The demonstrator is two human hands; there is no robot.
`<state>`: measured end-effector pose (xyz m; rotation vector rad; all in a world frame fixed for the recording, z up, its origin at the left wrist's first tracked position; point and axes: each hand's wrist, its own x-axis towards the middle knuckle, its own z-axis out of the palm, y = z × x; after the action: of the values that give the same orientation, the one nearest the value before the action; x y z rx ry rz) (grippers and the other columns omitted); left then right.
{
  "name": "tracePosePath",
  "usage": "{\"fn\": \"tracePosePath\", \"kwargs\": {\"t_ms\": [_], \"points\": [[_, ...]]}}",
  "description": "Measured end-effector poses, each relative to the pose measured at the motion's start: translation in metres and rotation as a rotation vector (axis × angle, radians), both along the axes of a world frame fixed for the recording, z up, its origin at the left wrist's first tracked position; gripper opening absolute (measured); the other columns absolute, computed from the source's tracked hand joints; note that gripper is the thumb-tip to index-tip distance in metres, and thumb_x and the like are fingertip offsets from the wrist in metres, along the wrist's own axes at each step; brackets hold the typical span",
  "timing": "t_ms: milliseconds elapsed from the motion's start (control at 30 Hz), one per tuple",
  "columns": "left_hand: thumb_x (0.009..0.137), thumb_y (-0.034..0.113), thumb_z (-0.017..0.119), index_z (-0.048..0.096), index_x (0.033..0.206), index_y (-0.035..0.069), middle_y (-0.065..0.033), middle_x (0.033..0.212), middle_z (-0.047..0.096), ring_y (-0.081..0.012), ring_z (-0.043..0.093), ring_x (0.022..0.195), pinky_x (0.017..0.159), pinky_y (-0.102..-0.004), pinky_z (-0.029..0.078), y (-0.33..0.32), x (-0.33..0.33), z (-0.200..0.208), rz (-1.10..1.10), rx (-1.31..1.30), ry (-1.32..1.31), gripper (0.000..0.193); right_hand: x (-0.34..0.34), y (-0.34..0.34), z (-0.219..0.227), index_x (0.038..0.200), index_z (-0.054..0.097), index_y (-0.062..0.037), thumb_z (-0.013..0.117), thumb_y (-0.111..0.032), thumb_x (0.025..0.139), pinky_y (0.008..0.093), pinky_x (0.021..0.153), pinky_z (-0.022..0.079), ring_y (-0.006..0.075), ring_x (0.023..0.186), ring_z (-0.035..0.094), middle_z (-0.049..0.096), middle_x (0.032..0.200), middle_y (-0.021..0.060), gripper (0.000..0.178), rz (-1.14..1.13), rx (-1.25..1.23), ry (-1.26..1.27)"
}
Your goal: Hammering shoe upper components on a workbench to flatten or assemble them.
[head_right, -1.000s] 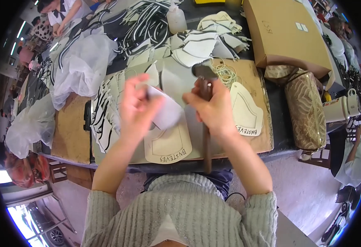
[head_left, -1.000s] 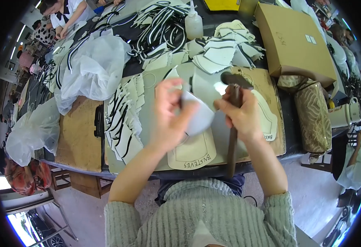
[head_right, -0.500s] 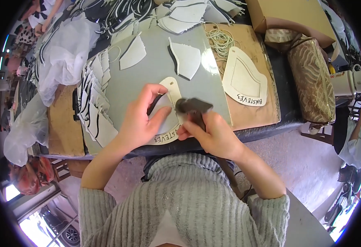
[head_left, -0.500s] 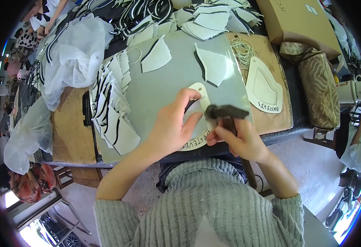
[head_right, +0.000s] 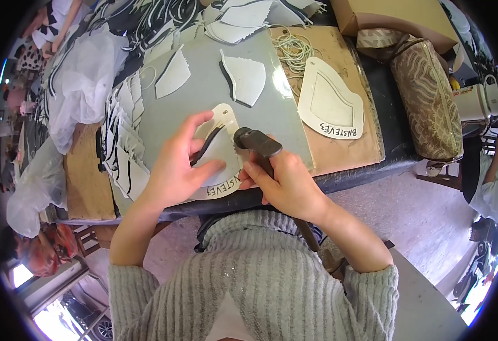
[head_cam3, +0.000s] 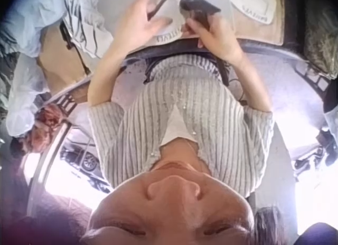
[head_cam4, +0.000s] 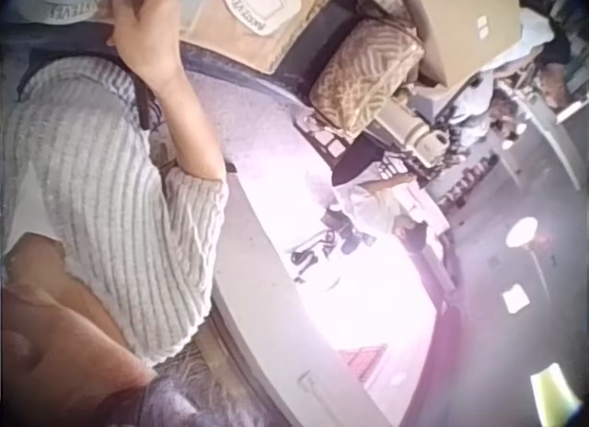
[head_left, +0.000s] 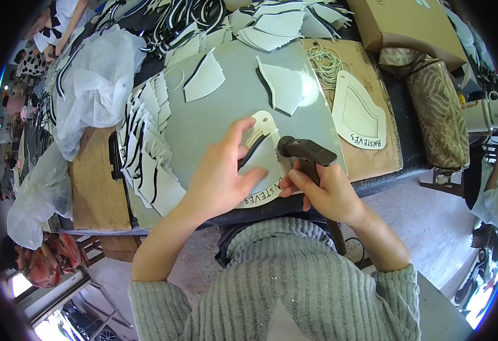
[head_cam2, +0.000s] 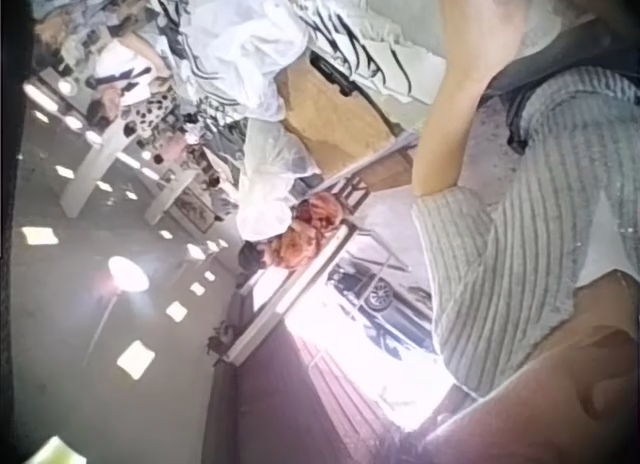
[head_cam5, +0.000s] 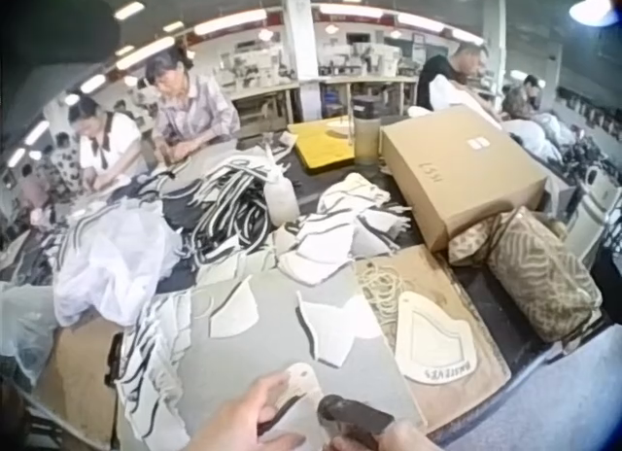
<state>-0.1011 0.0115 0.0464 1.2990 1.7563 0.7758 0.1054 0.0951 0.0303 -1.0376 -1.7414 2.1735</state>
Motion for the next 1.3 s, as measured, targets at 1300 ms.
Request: {"fn": "tracePosePath", "kwargs": {"t_ms": [1300], "points": [[0.081,-0.003,0.073,0.046,0.13,-0.002,-0.0053,0.079,0.066,-0.01,0.061,0.068,0.065,-0.0258,0.049,-0.024,-0.023,0.004,0.035,-0.13,-0.044,0.056,-0.016,-0.005,0.004,0.114,0.055,0.003,0.054,-0.002,0.101,0.0301,0.069,0.057,0.0174,0.076,0.071,0.066,0.092,0.0092,0.014,0.075,0.304,0.032]]}}
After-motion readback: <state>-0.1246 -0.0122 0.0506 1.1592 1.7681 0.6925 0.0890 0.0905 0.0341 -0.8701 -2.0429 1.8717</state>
